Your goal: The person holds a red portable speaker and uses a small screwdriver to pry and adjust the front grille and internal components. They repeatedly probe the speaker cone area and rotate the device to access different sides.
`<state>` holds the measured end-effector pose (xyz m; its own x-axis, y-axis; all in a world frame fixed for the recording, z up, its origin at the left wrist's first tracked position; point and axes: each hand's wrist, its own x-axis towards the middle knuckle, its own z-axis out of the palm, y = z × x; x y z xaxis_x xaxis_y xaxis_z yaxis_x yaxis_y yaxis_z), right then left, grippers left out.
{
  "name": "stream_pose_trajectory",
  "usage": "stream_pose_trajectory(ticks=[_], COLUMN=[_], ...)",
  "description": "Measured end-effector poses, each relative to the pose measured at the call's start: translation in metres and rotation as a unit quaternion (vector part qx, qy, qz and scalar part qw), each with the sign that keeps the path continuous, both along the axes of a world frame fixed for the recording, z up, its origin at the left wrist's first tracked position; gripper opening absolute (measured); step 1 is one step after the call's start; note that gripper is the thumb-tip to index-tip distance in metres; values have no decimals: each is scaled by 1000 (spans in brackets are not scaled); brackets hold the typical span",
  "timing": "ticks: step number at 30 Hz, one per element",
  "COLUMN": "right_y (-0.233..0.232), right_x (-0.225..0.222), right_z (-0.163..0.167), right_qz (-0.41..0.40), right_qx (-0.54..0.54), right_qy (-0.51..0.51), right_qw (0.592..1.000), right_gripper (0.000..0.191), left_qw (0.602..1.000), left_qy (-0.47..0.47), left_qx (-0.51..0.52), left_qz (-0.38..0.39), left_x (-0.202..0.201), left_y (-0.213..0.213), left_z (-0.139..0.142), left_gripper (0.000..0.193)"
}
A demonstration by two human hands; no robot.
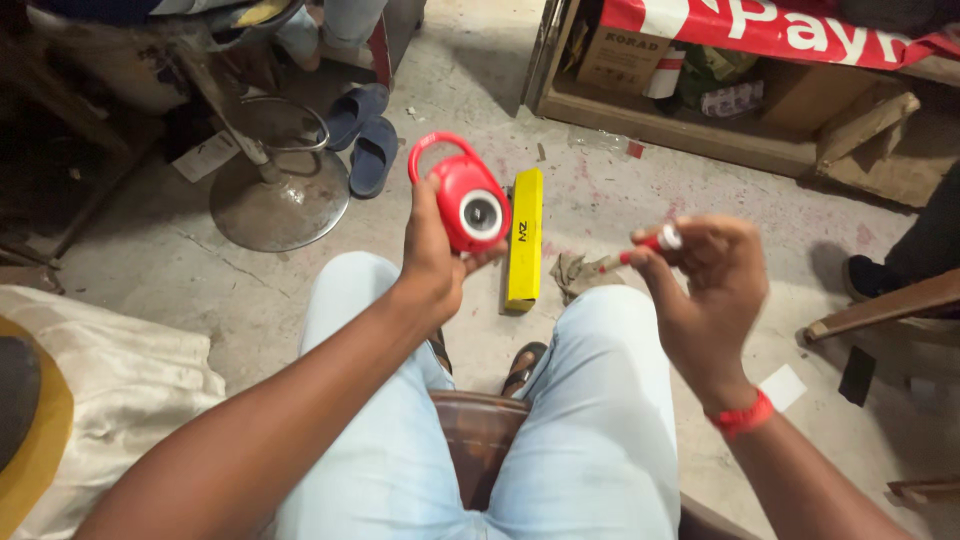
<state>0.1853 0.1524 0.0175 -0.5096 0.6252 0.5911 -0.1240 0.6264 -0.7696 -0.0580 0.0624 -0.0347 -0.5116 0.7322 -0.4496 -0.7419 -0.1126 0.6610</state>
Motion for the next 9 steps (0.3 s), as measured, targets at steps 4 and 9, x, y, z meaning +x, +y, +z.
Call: stream_pose_trajectory(ticks=[4,9], right_y=[60,120], right_x=[-47,-101], right_z=[-21,-67], right_qz=[-9,-7], right_qx=[-65,-109], right_qy=[-29,-40], right_qw=[997,993], right_gripper=[34,28], left_qw=[997,995], left_qy=[6,14], left_qx=[22,-6], left_qz=[74,103], left_x=[-29,-62], left_y=[59,117], left_z=[0,-29], left_gripper=[64,65])
